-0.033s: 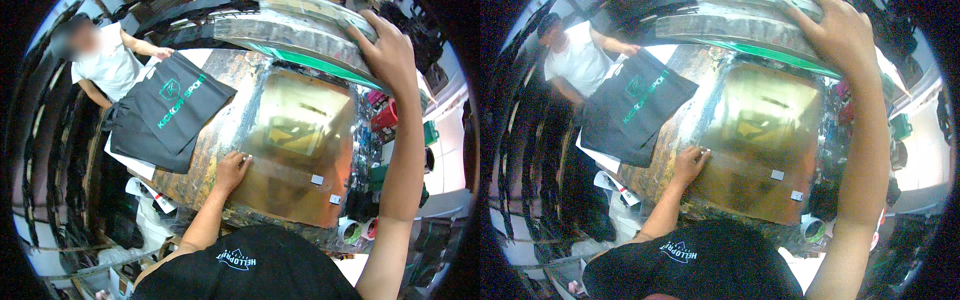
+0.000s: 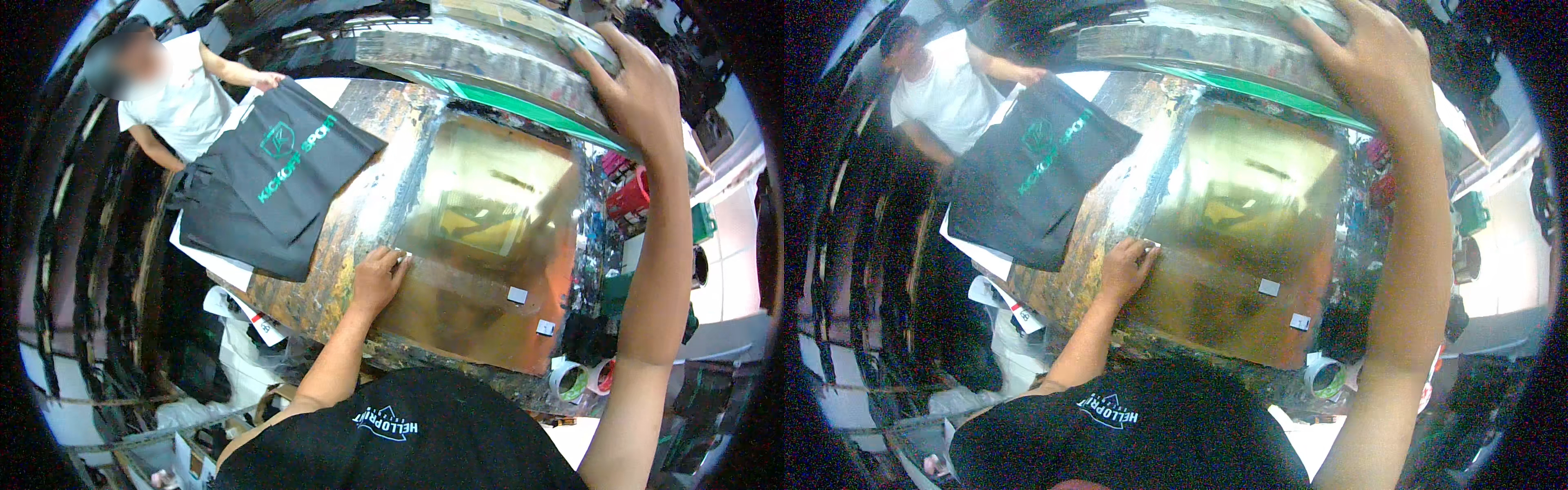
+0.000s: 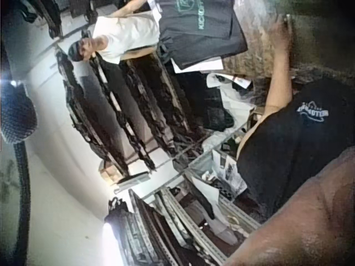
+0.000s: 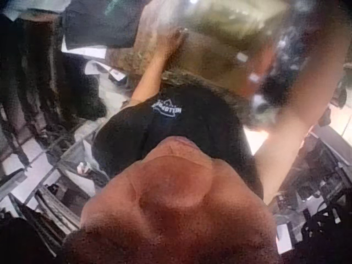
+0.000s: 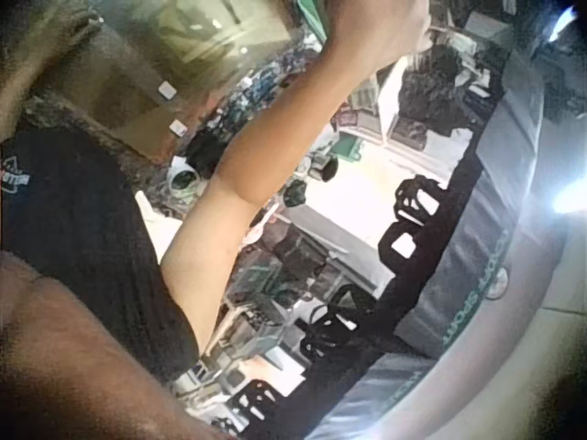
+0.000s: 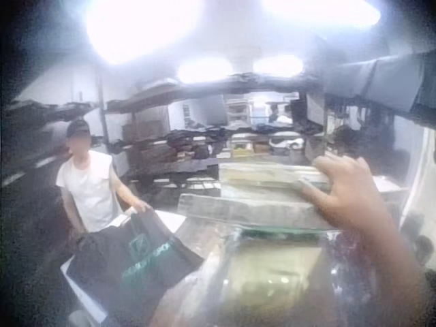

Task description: The person performs screen printing on black tote bags by placing a bag on the printing board, pulling a squeegee across a screen with green ink, and then setting the printed bag aside.

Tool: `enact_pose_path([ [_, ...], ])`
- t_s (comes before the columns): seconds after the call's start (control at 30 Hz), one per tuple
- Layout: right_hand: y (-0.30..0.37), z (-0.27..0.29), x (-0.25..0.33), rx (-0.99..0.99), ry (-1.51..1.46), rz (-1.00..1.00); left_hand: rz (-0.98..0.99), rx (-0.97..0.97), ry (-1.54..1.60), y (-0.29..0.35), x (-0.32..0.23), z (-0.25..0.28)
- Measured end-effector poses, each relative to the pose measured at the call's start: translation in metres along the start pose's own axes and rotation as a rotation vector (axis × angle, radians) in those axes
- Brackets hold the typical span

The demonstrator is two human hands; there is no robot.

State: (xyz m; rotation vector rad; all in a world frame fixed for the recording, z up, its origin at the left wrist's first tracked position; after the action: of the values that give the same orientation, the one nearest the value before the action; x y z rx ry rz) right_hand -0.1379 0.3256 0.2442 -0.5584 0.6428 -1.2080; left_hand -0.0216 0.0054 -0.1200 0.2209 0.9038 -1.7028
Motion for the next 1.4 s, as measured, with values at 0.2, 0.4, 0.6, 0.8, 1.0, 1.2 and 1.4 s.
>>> enact_pose_path([
  [0.2, 0.008, -0.006, -0.005, -0.026, 0.025, -0.028, 0.042, -0.221, -0.325, -0.042, 0.07, 0.056],
  [0.4, 0.008, 0.0, 0.0, -0.067, 0.027, -0.039, 0.266, 0.174, -0.883, -0.057, 0.147, 0.055],
  [0.6, 0.012, -0.003, 0.001, -0.001, 0.045, -0.038, 0.185, 0.236, -0.93, -0.065, 0.161, 0.068],
  [0.8, 0.012, 0.005, 0.006, -0.107, 0.079, -0.032, 0.264, 0.058, -0.618, -0.095, 0.158, 0.129],
  [1.0, 0.007, 0.01, 0.007, 0.127, -0.109, -0.143, 0.13, 0.098, -0.281, -0.165, 0.107, 0.208],
  [1.2, 0.004, 0.023, 0.02, 0.197, -0.04, -0.197, -0.05, 0.305, -0.165, -0.181, 0.05, 0.122],
  [1.4, 0.0, 0.024, 0.023, 0.297, -0.099, -0.2, 0.12, 0.43, 0.119, -0.164, -0.03, -0.09],
])
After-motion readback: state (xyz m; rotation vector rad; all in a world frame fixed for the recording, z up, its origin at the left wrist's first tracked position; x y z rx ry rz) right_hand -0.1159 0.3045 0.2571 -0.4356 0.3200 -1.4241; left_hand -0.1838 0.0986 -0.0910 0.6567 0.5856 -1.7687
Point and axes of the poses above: each hand's wrist, its own y-axis away from the middle knuckle, its own z-axis out of the back of the hand, x = y × z, the point moved 6 cm from there along -y, towards the middle knuckle, and after that the axes turned 1 degree about -z, right-handed, at the moved point
